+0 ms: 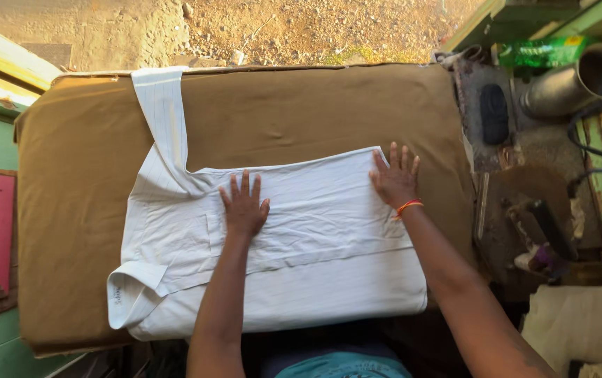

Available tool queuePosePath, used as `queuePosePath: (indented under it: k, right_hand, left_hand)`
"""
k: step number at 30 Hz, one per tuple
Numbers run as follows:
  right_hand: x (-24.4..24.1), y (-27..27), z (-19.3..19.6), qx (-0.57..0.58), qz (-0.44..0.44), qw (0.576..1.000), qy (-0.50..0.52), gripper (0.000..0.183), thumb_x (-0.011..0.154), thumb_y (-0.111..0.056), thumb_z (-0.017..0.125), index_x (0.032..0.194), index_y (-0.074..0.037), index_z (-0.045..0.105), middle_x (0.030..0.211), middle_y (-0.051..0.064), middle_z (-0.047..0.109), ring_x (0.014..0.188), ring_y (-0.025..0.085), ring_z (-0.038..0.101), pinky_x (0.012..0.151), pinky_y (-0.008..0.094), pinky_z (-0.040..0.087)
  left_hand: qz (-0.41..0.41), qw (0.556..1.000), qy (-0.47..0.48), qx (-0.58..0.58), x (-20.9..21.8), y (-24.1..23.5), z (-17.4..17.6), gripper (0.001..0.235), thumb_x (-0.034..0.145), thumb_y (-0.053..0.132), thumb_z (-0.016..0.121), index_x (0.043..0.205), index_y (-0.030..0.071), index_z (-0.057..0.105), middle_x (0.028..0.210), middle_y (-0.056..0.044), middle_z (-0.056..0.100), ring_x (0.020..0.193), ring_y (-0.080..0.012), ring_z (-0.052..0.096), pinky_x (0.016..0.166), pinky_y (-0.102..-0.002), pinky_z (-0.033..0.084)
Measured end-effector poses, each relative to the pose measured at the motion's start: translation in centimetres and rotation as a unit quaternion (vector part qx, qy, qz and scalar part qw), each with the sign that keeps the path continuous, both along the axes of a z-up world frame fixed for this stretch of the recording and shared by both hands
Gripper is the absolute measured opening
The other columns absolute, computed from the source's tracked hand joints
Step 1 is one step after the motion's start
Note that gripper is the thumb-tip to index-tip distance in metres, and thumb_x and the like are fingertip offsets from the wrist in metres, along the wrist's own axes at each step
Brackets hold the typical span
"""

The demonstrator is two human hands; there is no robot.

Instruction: The person irons a white shirt on a brown ironing board using a charcoal iron. They repeatedly smooth the fabric, lift and reposition the shirt, and iron different sections including the sleeves and body.

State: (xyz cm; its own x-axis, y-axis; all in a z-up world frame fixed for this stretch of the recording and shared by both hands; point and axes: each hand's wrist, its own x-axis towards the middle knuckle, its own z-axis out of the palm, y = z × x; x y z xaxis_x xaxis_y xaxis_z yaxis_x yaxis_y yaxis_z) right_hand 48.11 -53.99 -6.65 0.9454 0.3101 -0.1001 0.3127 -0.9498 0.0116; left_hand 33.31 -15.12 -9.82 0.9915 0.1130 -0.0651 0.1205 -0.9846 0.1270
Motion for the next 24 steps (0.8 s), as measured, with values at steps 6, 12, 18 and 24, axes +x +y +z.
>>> queuePosePath:
  k: [6,12,18,24]
  right_hand:
    - [-13.6,4.7,-3.6,0.213,0.185,0.959,0.023,0.055,0.104,-0.047,0.049,0.151,-0.019,0.049,0.154,0.018,0.044,0.134,0.039,0.042,0.11,0.056,0.034]
    - [-4.2,6.9,-5.9,0.096,0.14,0.984,-0.045,0.053,0.103,-0.05,0.051,0.15,-0.025,0.053,0.163,0.014,0.041,0.148,0.039,0.036,0.111,0.062,0.032]
    - [-1.2,7.6,-2.7,0.104,0.093,0.99,-0.026,0.062,0.101,-0.059,0.045,0.156,-0.032,0.043,0.167,0.014,0.028,0.153,0.04,0.023,0.119,0.065,0.018]
    - [-6.1,3.4,-2.2,0.106,0.085,0.991,0.006,0.065,0.1,-0.063,0.045,0.157,-0.031,0.042,0.17,0.018,0.023,0.155,0.044,0.019,0.118,0.07,0.012]
  left_hand:
    - [-0.181,0.979,-0.03,-0.093,-9.8,-8.3,-0.4,0.057,0.093,0.044,0.057,0.144,0.018,0.051,0.159,-0.014,0.039,0.148,-0.0405,0.03,0.116,-0.07,0.02]
    - [-0.035,0.998,-0.038,-0.038,2.7,-4.9,1.2,0.06,0.101,0.048,0.049,0.155,0.022,0.043,0.165,-0.011,0.031,0.153,-0.0384,0.023,0.116,-0.069,0.019]
    - [-0.006,0.999,0.016,-0.051,4.9,-3.9,2.4,0.064,0.099,0.052,0.046,0.158,0.029,0.035,0.167,-0.004,0.022,0.153,-0.0354,0.014,0.118,-0.068,0.009]
    - [-0.099,0.995,-0.02,-0.016,-0.9,-3.1,1.7,0.068,0.1,0.054,0.049,0.159,0.022,0.037,0.171,-0.007,0.024,0.158,-0.0361,0.013,0.123,-0.064,0.007]
